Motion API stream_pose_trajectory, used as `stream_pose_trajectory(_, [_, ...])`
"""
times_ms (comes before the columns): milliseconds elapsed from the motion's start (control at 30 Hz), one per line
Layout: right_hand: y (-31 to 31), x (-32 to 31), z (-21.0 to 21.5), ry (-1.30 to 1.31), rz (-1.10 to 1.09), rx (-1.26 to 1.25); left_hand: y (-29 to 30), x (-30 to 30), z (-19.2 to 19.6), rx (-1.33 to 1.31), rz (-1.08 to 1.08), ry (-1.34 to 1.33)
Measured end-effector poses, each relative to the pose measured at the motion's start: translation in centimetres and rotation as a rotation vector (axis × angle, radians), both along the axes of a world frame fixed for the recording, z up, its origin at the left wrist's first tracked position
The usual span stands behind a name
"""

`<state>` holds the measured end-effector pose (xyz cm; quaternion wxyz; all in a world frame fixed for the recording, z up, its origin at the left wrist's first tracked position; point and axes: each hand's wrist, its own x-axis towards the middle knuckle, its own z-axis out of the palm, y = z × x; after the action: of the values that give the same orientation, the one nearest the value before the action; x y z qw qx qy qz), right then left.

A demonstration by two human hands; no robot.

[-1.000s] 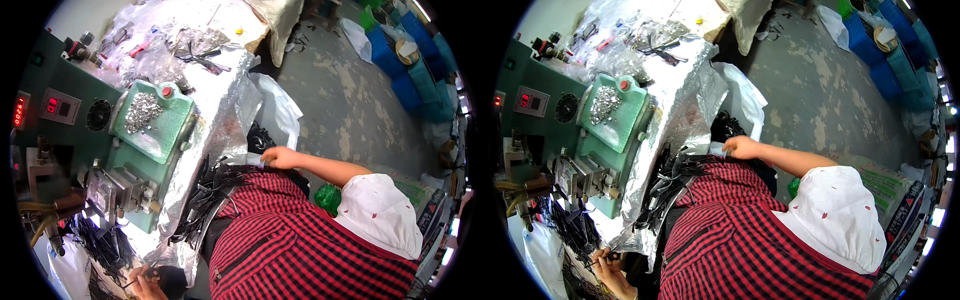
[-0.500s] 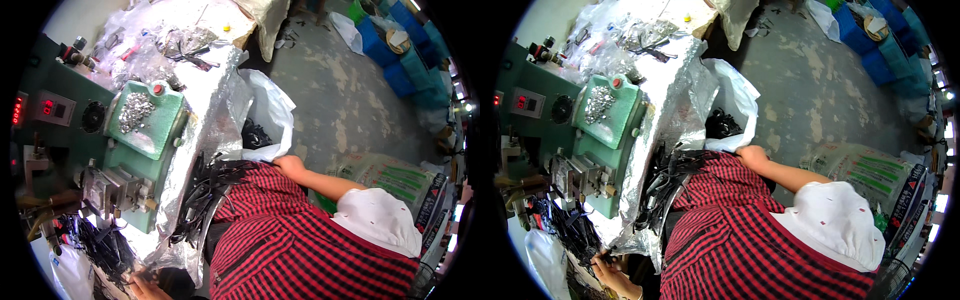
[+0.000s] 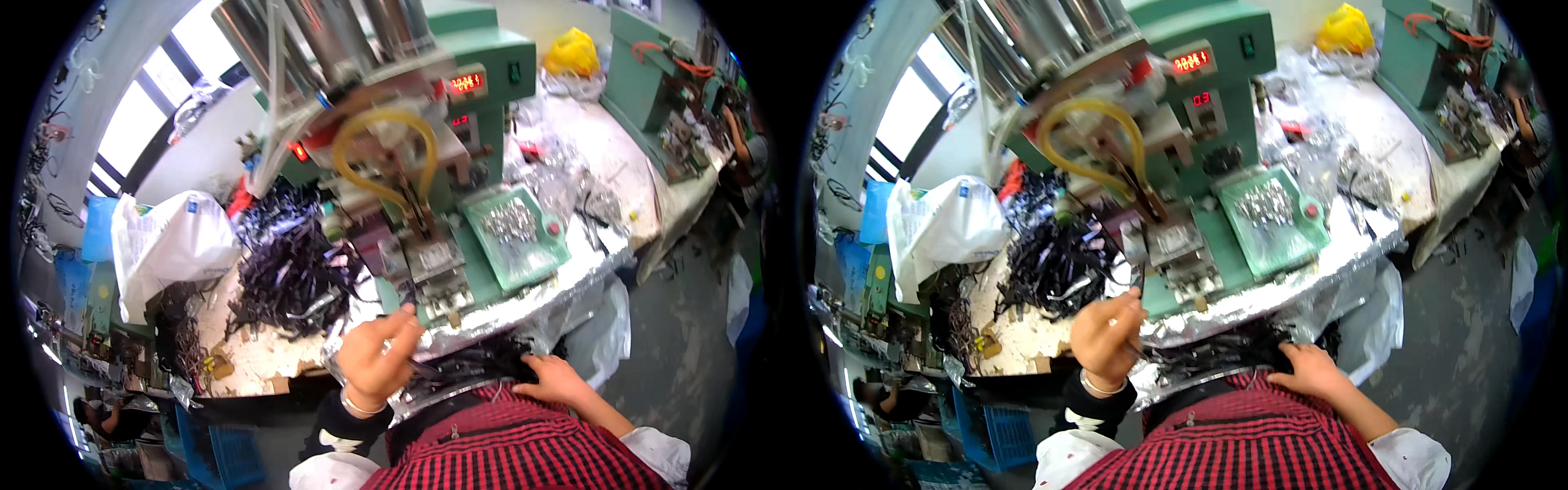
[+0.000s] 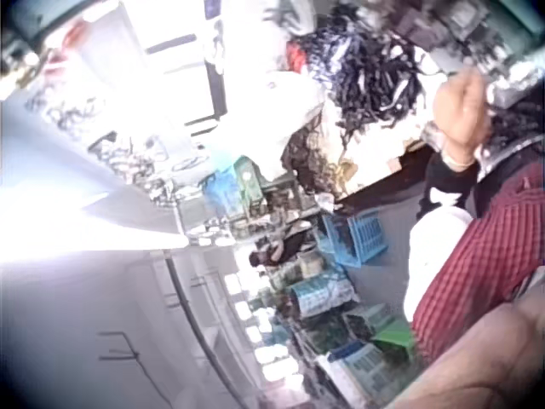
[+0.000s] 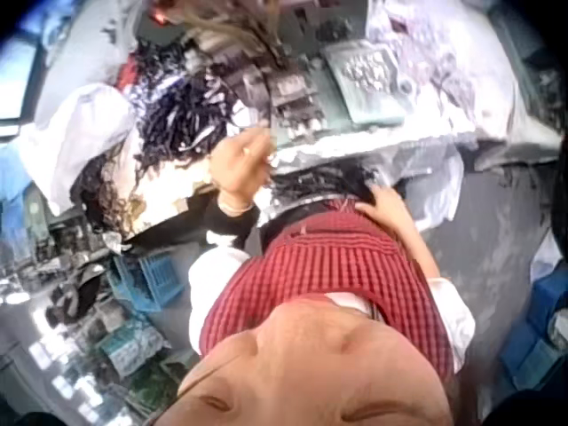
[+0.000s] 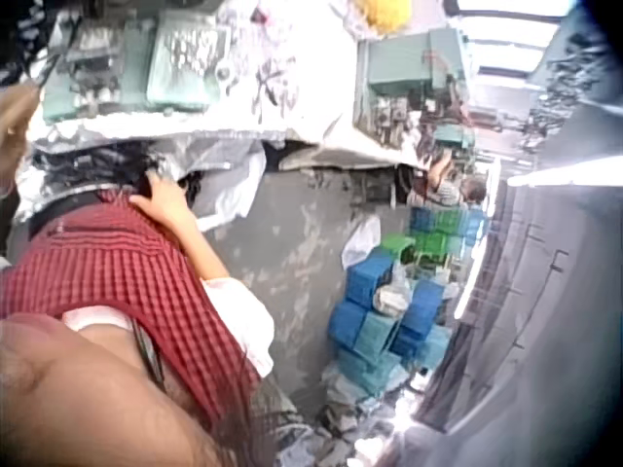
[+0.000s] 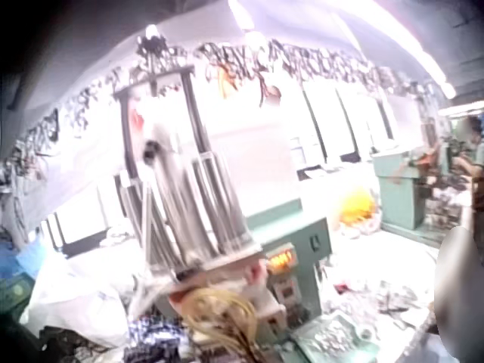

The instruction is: The person repeatedly picks black shoelaces and small metal aglets from a tray, inserts the aglets into the lace ends, and uses a green press machine to crimp them. The finished laces are placed into a white bag on the right side of the workspace.

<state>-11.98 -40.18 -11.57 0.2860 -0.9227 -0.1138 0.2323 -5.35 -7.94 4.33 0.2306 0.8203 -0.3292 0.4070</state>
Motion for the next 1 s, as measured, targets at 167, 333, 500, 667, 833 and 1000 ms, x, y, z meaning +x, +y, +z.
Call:
stream_pose_trajectory(167, [2.3, 7.4, 7.4, -0.337, -0.298, 0.414, -3.0, 3.8, -0.4, 0.023, -0.057, -0.159])
stream_pose_trajectory(333, [3.2, 14.2, 7.6, -0.634, -0.404, 0.505, -4.2, 5.1, -2.4, 0.002, -0.071, -0.1])
stream_pose_trajectory(500, [2.9, 18.4, 6.1, -0.664, -0.468, 0.622, -3.2, 6.0, -3.2, 0.034, -0.145, -0.061])
stream_pose_trajectory(667, [1.2, 21.6, 7.8, -0.723, -0.606, 0.749, -3.6, 5.7, -3.9, -0.015, -0.07, -0.034])
stream_pose_trajectory(833, [1.5, 18.7, 5.8, -0.712, -0.463, 0.352, -3.8, 5.9, -3.5, -0.055, -0.099, 0.016])
stream_pose_trajectory(1000, [3.6, 19.4, 4.5, -0.912, -0.359, 0.009, -3.1, 5.3, -3.8, -0.077, -0.09, 0.074])
